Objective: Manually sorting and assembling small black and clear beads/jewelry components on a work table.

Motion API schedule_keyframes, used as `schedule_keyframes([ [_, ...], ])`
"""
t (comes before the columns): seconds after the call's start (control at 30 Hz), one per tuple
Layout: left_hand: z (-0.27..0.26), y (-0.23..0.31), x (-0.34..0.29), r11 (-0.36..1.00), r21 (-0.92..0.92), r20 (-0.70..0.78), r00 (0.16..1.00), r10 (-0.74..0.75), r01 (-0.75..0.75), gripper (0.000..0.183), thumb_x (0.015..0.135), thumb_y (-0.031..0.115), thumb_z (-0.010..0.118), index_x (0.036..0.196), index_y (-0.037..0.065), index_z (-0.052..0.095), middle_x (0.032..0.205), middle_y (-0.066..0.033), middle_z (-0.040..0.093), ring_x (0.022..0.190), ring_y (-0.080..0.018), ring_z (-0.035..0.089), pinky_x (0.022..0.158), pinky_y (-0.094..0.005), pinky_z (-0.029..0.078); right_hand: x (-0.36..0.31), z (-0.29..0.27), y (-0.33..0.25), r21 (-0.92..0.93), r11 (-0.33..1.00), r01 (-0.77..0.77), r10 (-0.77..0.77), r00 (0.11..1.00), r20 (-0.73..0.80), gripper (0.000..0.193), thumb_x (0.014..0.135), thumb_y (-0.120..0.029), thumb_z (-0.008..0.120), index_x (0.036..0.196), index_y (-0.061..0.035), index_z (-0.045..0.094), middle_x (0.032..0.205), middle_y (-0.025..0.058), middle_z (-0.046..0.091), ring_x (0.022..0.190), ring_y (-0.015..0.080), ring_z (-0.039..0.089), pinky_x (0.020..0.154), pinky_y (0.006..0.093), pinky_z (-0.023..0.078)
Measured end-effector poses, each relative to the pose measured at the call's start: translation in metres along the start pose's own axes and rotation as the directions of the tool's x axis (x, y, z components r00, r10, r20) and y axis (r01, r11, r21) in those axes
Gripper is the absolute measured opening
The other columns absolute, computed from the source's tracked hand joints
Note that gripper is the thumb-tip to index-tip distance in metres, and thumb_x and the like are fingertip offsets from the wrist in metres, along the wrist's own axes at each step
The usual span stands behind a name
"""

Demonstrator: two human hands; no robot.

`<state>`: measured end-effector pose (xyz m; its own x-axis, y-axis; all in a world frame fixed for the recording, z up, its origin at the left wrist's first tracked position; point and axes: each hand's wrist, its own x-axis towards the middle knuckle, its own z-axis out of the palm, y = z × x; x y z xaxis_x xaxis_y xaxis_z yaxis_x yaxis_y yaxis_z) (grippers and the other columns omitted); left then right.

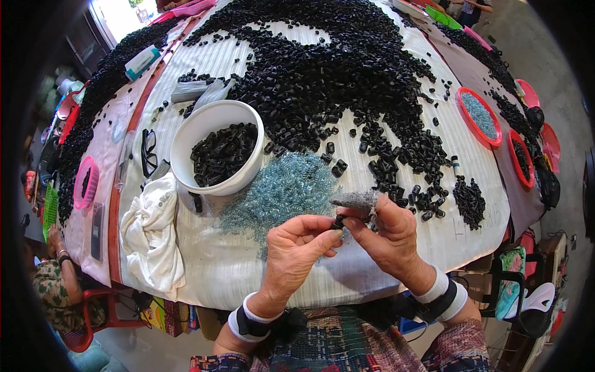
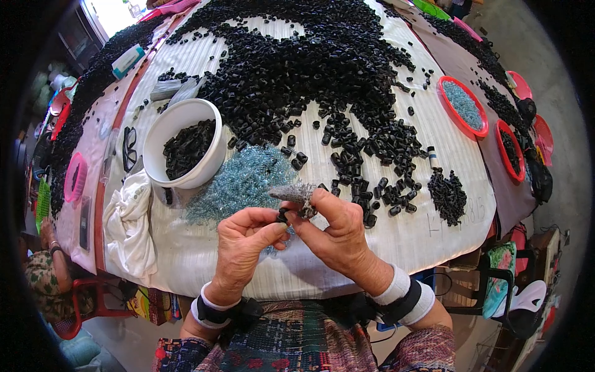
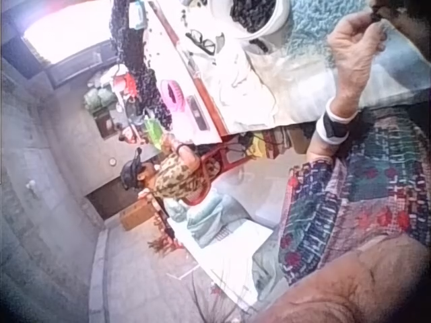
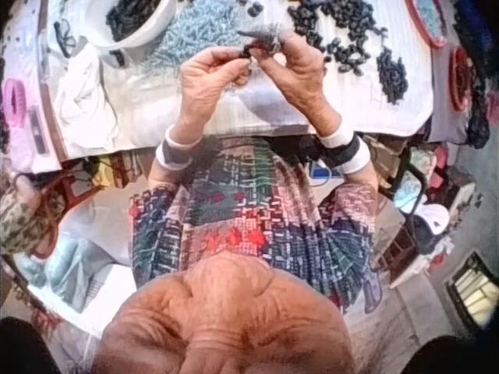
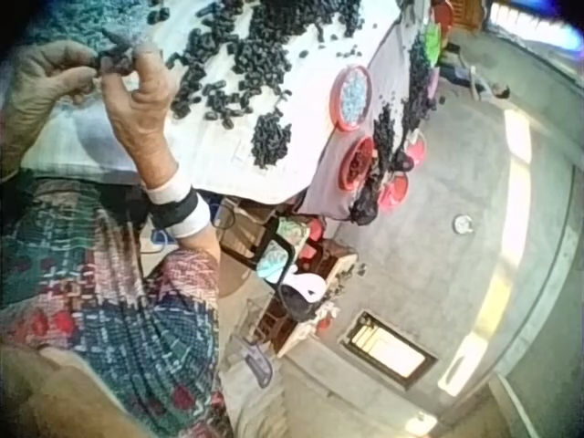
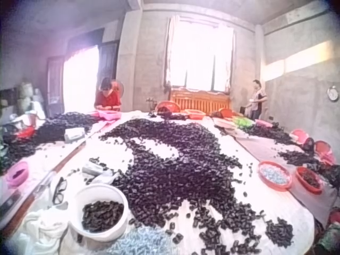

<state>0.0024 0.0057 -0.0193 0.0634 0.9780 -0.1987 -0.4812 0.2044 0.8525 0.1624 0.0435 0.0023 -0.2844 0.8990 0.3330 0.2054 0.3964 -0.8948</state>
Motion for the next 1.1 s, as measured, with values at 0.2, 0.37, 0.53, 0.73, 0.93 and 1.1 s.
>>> schedule_keyframes([
  [0.2,-0.002,-0.001,0.000,0.999,0.032,0.001,1.000,0.001,-0.001,0.019,0.082,-0.003,0.065,0.100,-0.006,0.061,0.088,-0.0136,0.067,0.074,-0.0166,0.066,0.063,-0.0255,0.056,-0.003,0.003,-0.002,-0.114,0.992,0.049,-0.054,0.998,-0.045,0.026,0.074,0.002,0.066,0.100,-0.0033,0.065,0.080,0.0089,0.066,0.071,0.0176,0.067,0.062,0.0269,0.053],
  [0.37,0.000,-0.001,0.000,0.998,0.057,-0.010,1.000,0.003,-0.002,0.016,0.082,-0.002,0.065,0.098,-0.005,0.062,0.088,-0.0130,0.067,0.074,-0.0161,0.066,0.064,-0.0265,0.055,-0.003,-0.002,0.007,-0.294,0.918,0.265,-0.257,0.964,0.067,0.023,0.062,0.007,0.066,0.083,-0.0015,0.059,0.072,0.0112,0.056,0.064,0.0280,0.057,0.054,0.0349,0.046],
  [0.53,0.000,-0.002,0.000,0.999,0.028,-0.024,0.999,-0.031,0.031,0.012,0.083,-0.001,0.063,0.094,-0.004,0.063,0.085,-0.0113,0.067,0.072,-0.0160,0.066,0.064,-0.0262,0.055,-0.007,0.000,0.005,-0.278,0.927,0.251,-0.230,0.967,0.105,0.020,0.064,0.007,0.065,0.080,-0.0011,0.056,0.071,0.0116,0.055,0.064,0.0284,0.057,0.055,0.0352,0.046],
  [0.73,-0.005,-0.004,0.002,0.995,-0.098,-0.018,0.999,-0.037,0.035,0.010,0.084,-0.001,0.060,0.094,-0.002,0.061,0.083,-0.0101,0.066,0.073,-0.0163,0.065,0.066,-0.0287,0.055,-0.003,0.007,-0.003,-0.237,0.938,0.254,-0.241,0.967,0.083,0.030,0.066,0.000,0.069,0.095,0.0019,0.059,0.081,0.0140,0.056,0.072,0.0287,0.057,0.061,0.0358,0.047],
  [0.93,-0.004,-0.003,0.001,0.975,-0.223,0.013,1.000,-0.008,0.010,0.011,0.084,0.000,0.060,0.094,-0.004,0.060,0.086,-0.0104,0.065,0.073,-0.0167,0.065,0.070,-0.0270,0.054,-0.003,0.013,-0.005,-0.385,0.850,0.361,-0.335,0.933,0.135,0.039,0.066,-0.010,0.076,0.096,0.0045,0.057,0.085,0.0160,0.053,0.075,0.0306,0.054,0.064,0.0375,0.048],
  [1.1,-0.006,-0.006,0.002,0.967,-0.253,0.033,0.999,-0.033,0.041,0.010,0.084,0.000,0.059,0.094,-0.005,0.060,0.086,-0.0104,0.065,0.074,-0.0164,0.064,0.071,-0.0268,0.054,-0.005,0.017,-0.005,-0.470,0.800,0.373,-0.353,0.926,0.135,0.031,0.065,-0.010,0.076,0.083,-0.0001,0.054,0.082,0.0139,0.053,0.073,0.0288,0.054,0.060,0.0351,0.047],
])
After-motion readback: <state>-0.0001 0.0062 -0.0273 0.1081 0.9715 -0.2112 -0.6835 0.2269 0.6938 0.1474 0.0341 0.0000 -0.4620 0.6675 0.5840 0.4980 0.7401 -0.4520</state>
